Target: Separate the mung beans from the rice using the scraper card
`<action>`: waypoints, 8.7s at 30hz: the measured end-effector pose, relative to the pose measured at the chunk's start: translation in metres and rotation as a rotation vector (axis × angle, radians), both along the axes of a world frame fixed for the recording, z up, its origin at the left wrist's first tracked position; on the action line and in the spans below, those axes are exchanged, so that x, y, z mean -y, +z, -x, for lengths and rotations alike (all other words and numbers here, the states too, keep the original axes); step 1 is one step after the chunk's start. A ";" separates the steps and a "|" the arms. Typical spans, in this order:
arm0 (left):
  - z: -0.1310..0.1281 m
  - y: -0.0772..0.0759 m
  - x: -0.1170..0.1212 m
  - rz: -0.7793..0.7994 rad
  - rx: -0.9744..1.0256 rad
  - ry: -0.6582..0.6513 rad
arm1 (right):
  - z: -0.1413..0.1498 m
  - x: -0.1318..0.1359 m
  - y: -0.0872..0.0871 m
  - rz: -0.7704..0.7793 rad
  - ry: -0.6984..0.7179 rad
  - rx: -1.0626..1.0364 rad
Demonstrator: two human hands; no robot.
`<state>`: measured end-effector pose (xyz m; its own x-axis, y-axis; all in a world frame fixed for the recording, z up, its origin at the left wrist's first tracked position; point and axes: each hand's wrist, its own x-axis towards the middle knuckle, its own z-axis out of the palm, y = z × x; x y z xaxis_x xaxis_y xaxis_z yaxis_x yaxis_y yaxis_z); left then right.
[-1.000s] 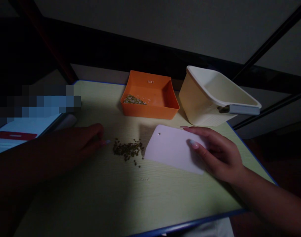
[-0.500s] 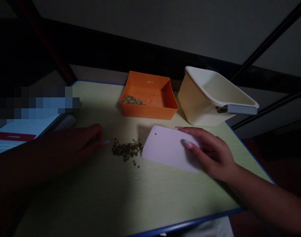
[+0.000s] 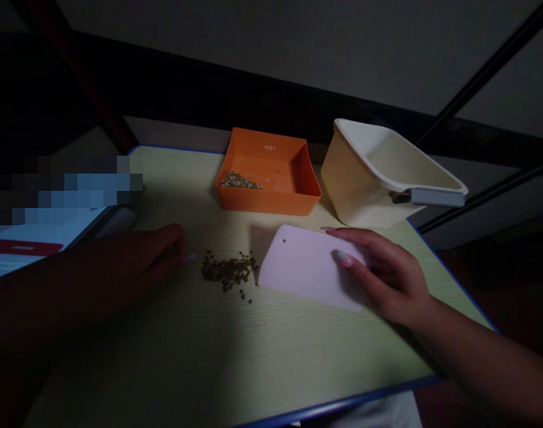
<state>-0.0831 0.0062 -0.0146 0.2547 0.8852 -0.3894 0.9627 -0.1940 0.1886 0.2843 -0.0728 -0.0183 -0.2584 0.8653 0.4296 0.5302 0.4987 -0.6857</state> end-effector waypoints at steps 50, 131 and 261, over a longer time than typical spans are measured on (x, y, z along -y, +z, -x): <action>-0.004 0.008 0.003 0.041 0.082 0.013 | 0.005 -0.004 0.000 0.004 -0.021 0.019; -0.017 0.015 0.000 -0.049 0.228 -0.027 | 0.010 -0.009 -0.005 -0.011 0.045 0.039; -0.083 0.055 -0.114 -0.309 0.264 0.373 | -0.055 -0.004 0.025 0.670 -0.113 0.310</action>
<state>0.0000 0.1205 0.0406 -0.0442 0.9971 -0.0626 0.9045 0.0666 0.4211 0.3390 -0.0692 0.0062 -0.1757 0.9445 -0.2776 0.7719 -0.0428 -0.6343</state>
